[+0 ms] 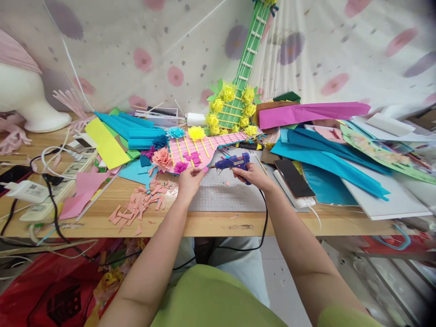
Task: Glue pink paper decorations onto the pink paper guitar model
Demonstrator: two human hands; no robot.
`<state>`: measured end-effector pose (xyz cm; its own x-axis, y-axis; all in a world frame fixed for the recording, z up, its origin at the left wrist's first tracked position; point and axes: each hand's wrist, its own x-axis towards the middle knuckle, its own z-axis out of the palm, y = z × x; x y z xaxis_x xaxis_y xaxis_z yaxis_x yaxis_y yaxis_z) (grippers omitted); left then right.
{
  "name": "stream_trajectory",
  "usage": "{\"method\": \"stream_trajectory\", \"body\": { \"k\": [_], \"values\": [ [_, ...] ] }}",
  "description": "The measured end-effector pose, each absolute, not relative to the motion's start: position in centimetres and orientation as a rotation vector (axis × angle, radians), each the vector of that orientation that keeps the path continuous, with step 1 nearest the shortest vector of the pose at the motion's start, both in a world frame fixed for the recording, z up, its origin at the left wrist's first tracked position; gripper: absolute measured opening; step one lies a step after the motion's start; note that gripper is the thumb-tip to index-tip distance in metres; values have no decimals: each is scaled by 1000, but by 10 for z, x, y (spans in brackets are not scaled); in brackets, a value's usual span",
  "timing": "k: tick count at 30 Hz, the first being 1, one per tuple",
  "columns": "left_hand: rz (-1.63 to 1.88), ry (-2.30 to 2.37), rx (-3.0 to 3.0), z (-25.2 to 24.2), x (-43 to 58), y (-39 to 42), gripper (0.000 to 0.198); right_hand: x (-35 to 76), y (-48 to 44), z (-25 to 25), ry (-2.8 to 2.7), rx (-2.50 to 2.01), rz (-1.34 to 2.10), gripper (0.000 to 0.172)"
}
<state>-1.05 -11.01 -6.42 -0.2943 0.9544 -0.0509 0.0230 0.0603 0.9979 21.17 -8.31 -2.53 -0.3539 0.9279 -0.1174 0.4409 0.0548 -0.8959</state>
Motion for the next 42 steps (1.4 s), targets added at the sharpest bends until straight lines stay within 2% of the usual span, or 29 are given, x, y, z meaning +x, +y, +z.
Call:
{"method": "stream_trajectory", "body": {
  "k": [42],
  "values": [
    [1379,1475,1092,-65,-13,-114,17,200,-81,-17,-1831,-1379,1247,48]
  ]
}}
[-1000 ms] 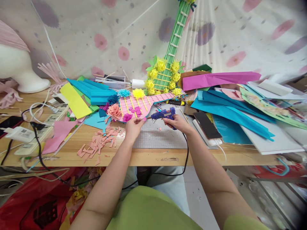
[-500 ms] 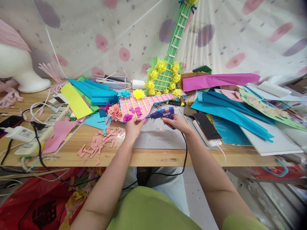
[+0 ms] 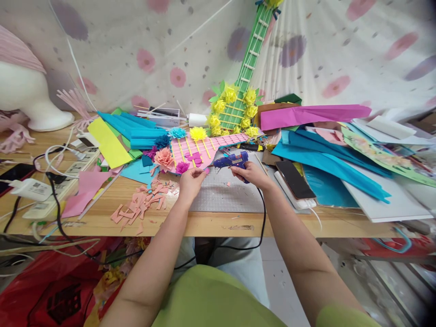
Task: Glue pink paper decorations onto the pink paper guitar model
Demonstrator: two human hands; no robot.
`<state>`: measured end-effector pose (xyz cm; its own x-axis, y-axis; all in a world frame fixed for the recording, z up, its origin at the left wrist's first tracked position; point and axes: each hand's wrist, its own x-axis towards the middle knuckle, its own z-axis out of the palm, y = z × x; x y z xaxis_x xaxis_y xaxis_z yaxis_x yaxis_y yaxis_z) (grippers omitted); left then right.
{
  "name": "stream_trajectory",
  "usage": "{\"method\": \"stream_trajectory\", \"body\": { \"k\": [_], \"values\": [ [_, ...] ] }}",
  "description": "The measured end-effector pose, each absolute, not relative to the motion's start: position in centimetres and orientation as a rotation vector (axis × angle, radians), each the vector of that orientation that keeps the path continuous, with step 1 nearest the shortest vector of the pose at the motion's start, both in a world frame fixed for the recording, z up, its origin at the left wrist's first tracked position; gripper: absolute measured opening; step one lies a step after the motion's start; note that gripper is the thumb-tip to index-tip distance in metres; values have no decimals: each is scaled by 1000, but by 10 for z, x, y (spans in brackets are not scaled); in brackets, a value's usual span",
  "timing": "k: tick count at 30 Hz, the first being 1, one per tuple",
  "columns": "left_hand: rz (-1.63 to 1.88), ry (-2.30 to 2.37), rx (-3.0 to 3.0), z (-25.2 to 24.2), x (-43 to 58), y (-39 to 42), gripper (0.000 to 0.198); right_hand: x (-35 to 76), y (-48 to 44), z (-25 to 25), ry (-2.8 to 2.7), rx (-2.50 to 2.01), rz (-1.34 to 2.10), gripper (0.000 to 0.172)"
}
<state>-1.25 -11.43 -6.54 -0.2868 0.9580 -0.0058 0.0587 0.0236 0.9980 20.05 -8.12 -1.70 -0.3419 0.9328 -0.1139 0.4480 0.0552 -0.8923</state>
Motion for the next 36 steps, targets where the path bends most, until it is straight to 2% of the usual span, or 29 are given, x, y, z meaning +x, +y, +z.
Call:
{"method": "stream_trajectory", "body": {
  "k": [7,26,29,36],
  "values": [
    [1404,1434,1011,-61,-12,-115,13,207,-81,-17,-1864,-1309,1265,45],
    [1449,1427,965,-58,-17,-117,15,202,-82,-15,-1858,-1461,1188,47],
    [1478,1430,880,-51,-25,-120,17,203,-80,-29,-1766,-1488,1106,48],
    [1578,1495,679,-24,-66,-129,12,196,-63,-71,-1475,-1782,674,46]
  ]
}}
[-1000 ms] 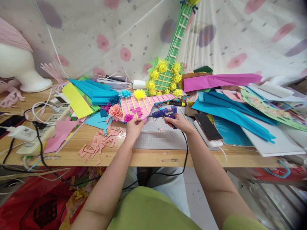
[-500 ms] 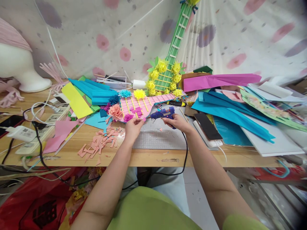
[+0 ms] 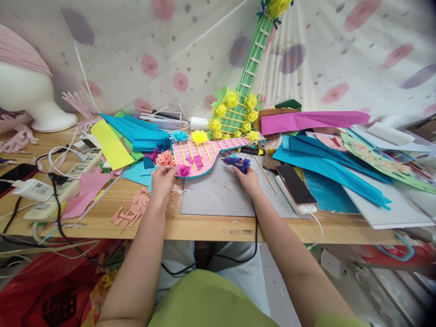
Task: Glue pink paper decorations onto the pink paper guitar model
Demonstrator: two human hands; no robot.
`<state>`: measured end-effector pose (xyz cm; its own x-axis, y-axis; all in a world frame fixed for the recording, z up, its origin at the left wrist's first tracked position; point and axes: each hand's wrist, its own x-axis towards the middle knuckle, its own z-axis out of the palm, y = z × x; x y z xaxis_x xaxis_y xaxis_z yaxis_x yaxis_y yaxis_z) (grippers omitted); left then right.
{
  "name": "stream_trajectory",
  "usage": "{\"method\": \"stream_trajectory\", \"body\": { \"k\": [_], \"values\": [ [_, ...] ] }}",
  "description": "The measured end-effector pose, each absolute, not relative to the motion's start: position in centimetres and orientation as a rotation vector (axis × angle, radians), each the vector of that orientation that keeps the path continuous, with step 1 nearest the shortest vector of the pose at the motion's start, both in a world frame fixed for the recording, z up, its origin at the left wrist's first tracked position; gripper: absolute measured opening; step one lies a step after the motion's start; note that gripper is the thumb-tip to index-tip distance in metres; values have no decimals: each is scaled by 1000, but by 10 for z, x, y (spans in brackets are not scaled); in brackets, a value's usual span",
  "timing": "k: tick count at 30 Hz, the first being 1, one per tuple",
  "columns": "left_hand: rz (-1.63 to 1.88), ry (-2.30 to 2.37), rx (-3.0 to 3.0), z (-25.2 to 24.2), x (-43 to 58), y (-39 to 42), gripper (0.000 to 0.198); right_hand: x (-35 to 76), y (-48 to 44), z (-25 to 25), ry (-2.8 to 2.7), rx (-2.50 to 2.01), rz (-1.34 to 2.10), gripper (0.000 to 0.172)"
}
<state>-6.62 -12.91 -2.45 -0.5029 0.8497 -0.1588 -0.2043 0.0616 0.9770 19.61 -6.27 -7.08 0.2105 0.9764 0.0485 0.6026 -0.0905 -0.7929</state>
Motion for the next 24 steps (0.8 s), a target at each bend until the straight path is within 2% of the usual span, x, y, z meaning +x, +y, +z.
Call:
{"method": "stream_trajectory", "body": {
  "k": [6,15,24],
  "values": [
    [1536,1584,676,-17,-90,-136,9,178,-62,-74,-1565,-2009,435,54],
    [1444,1631,704,-28,-97,-144,30,180,-60,-74,-1625,-2159,299,63],
    [1472,1610,736,-36,-101,-145,31,200,-55,-87,-1630,-1942,469,52]
  ]
}}
